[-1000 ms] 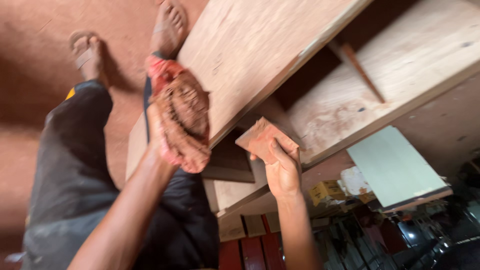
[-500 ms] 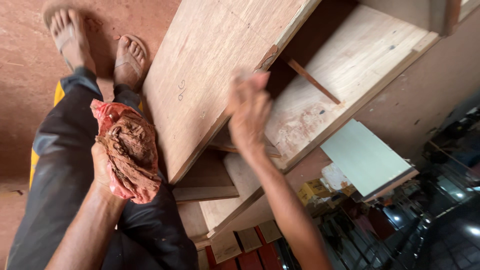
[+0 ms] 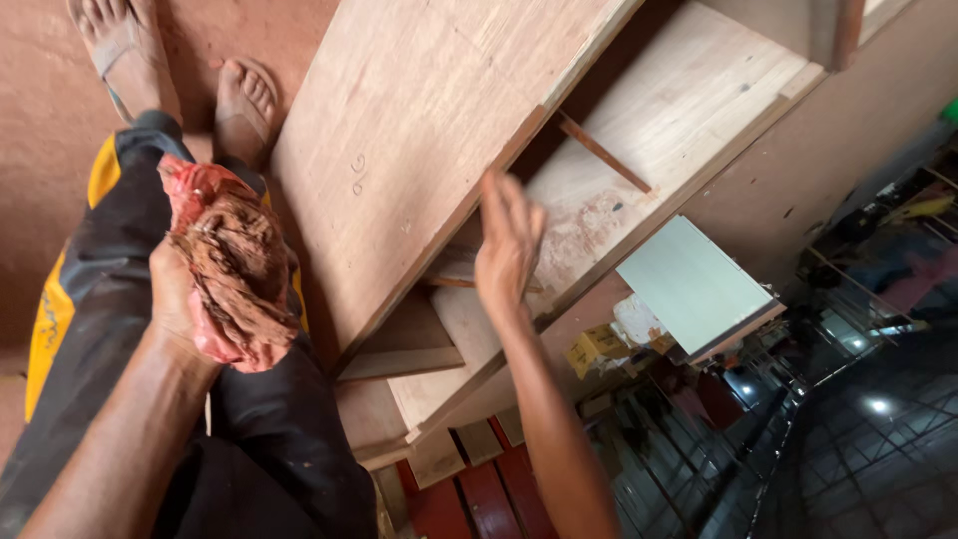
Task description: The person sands the edges and surfaces of a wooden cabinet using a sanding block. They move around the cabinet to reach different sections, including the top, sides, and interior shelves, while holding a cloth in their other hand.
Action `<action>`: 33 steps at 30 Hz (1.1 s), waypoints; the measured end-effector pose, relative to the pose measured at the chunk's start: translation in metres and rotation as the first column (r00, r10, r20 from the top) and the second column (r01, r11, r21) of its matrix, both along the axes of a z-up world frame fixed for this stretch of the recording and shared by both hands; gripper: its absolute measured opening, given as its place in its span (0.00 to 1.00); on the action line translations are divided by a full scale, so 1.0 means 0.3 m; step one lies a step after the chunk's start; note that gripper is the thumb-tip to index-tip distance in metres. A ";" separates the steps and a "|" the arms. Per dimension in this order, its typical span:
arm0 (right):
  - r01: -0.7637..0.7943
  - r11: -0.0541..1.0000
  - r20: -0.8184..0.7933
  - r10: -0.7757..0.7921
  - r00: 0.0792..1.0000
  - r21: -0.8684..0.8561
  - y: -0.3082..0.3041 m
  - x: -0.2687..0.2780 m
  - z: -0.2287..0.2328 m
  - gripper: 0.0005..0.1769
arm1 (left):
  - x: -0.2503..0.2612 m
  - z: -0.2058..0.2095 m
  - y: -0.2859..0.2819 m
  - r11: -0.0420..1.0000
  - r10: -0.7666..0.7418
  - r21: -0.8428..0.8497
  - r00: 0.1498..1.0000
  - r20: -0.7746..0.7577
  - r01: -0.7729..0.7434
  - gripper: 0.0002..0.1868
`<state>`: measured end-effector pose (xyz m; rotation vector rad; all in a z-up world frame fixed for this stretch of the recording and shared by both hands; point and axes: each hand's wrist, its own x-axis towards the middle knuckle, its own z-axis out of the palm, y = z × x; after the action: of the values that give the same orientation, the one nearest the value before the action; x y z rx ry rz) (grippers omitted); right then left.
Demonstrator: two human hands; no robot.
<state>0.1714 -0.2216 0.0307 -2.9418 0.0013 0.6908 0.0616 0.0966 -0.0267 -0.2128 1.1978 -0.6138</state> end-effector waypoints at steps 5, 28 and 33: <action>0.060 0.978 -0.053 -0.051 0.997 0.202 0.052 -0.039 0.163 0.26 | 0.067 0.006 0.001 0.986 0.165 0.003 0.985 -0.058 -0.165 0.15; 0.888 -0.377 -0.931 0.144 0.336 0.263 0.037 0.032 0.443 0.09 | 0.429 0.457 0.038 0.996 -0.092 0.040 0.780 0.620 0.086 0.23; 0.792 -0.234 -0.814 0.006 0.581 0.564 -0.028 0.158 0.795 0.14 | 0.541 0.718 0.039 0.997 -0.067 0.067 0.639 0.766 0.024 0.26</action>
<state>0.2189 -0.2301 0.2691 -0.9173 0.4417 0.8198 0.2239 0.1083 0.1887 0.1328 0.3706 -0.6217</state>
